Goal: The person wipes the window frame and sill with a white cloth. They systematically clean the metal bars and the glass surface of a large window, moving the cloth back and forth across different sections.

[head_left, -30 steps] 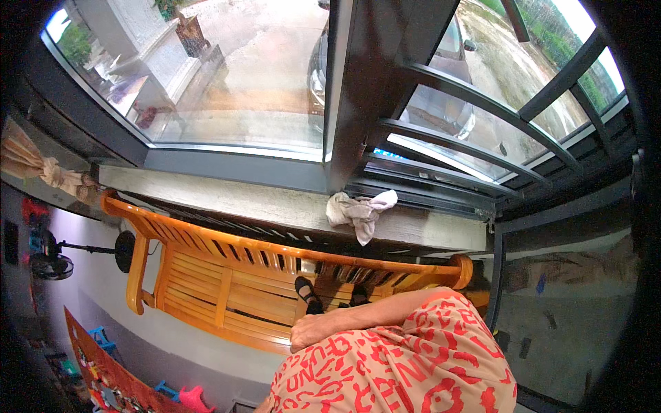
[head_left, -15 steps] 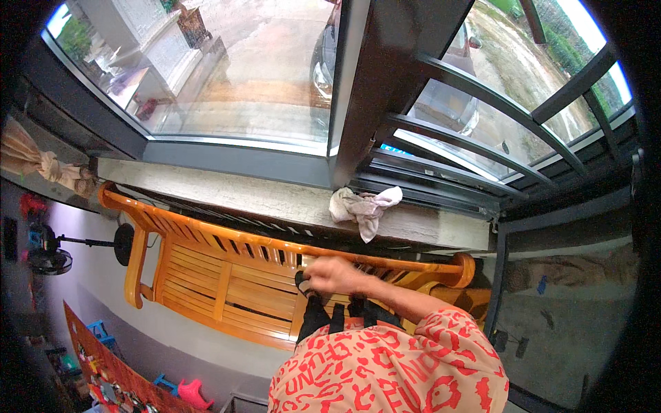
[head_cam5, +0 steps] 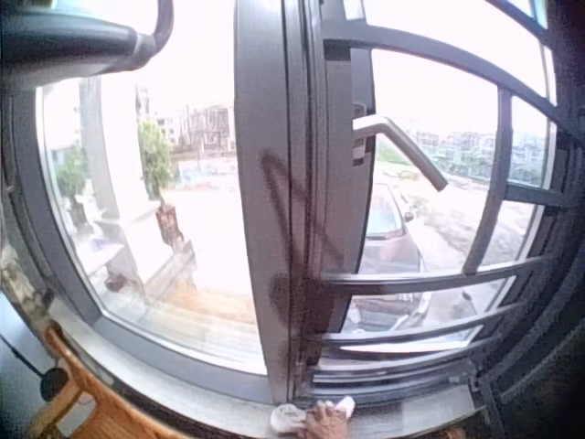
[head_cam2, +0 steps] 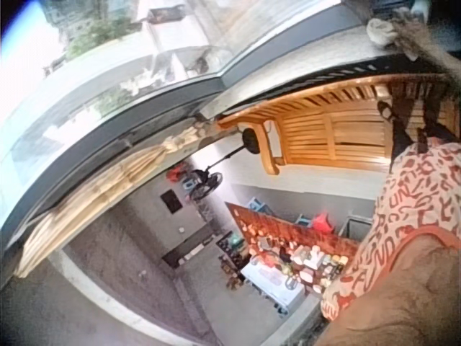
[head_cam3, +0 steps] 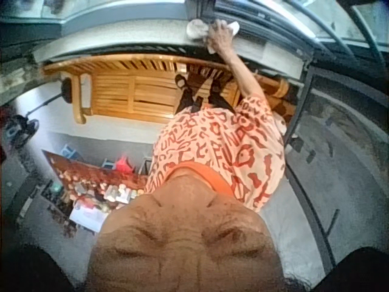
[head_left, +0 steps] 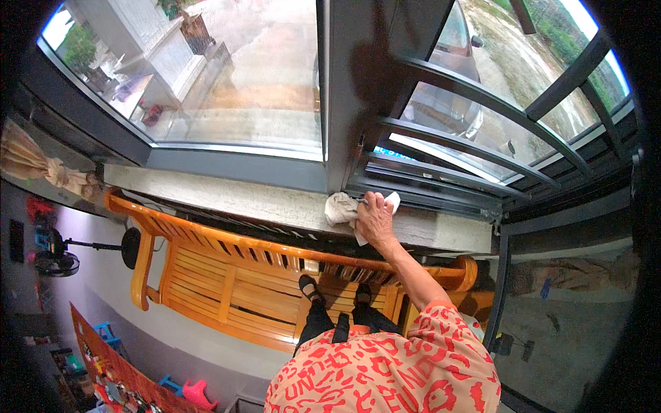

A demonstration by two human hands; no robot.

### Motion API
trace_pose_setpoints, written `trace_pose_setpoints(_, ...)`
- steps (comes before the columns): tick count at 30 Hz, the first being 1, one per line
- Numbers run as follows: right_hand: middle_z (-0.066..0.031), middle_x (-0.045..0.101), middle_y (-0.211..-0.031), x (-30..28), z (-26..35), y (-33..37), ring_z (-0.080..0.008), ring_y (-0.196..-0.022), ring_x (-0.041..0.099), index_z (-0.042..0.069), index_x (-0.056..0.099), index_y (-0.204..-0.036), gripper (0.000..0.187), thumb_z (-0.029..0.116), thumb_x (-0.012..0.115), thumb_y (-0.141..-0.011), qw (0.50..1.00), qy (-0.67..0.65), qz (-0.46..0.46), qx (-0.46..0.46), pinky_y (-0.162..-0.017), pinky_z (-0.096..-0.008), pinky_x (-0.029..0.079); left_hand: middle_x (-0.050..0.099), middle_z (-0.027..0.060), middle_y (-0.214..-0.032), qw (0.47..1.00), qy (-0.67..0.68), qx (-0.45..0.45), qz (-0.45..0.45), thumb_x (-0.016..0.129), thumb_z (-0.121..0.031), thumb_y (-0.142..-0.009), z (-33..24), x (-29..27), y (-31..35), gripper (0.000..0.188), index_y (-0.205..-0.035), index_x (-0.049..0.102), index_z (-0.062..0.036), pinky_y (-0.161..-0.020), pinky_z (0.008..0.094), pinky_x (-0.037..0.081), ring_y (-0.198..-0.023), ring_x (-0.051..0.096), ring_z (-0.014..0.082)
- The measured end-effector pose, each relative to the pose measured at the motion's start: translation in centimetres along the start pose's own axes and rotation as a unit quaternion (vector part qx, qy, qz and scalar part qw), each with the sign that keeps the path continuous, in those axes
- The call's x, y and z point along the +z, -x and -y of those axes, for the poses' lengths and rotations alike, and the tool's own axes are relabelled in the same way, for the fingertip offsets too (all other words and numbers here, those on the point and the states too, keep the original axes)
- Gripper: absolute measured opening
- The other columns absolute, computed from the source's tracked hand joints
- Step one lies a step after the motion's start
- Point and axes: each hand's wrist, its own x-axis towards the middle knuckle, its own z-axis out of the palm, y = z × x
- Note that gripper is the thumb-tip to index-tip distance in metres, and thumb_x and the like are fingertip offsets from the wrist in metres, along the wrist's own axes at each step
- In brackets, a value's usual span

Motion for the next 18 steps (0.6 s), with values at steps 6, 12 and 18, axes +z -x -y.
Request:
trace_pose_setpoints(6,-0.0127,0.053,-0.084,-4.6,-0.4,0.1,-0.0349,-0.069,0.052,0.003,0.052,-0.087,0.025,0.009,0.064,-0.066,0.957,-0.275,-0.091,0.025,-0.059,-0.0422,0.045,0.066,0.0088,-0.103,0.998,-0.045,-0.018,-0.032,0.065,-0.021,-0.088,1.1,-0.8,1.2,0.039,-0.119,0.059,0.0011,-0.079,0.0303,0.052,-0.089,0.063,0.0179)
trace_pose_setpoints(12,-0.0043,0.06,-0.085,-13.8,2.4,0.5,-0.0107,-0.074,0.061,0.008,0.05,-0.1,0.018,0.005,0.056,-0.084,0.726,-0.667,-0.035,0.166,-0.06,-0.0268,0.054,0.058,0.0059,-0.112,0.954,-0.067,0.261,-0.134,0.062,-0.038,-0.087,-4.0,-5.3,-3.4,0.049,-0.125,0.053,-0.0082,-0.069,0.0312,0.048,-0.093,0.057,0.0169)
trace_pose_setpoints(18,-0.0058,0.055,-0.091,-16.6,9.0,1.9,-0.0148,-0.083,0.059,0.006,0.046,-0.107,0.029,0.003,0.06,-0.081,0.787,-0.614,-0.026,0.057,-0.07,-0.0287,0.05,0.038,0.0112,-0.137,0.85,0.063,0.468,0.235,0.059,-0.029,-0.092,-23.2,10.8,1.7,0.07,-0.148,0.024,-0.0089,-0.08,0.0346,0.057,-0.112,0.054,0.022)
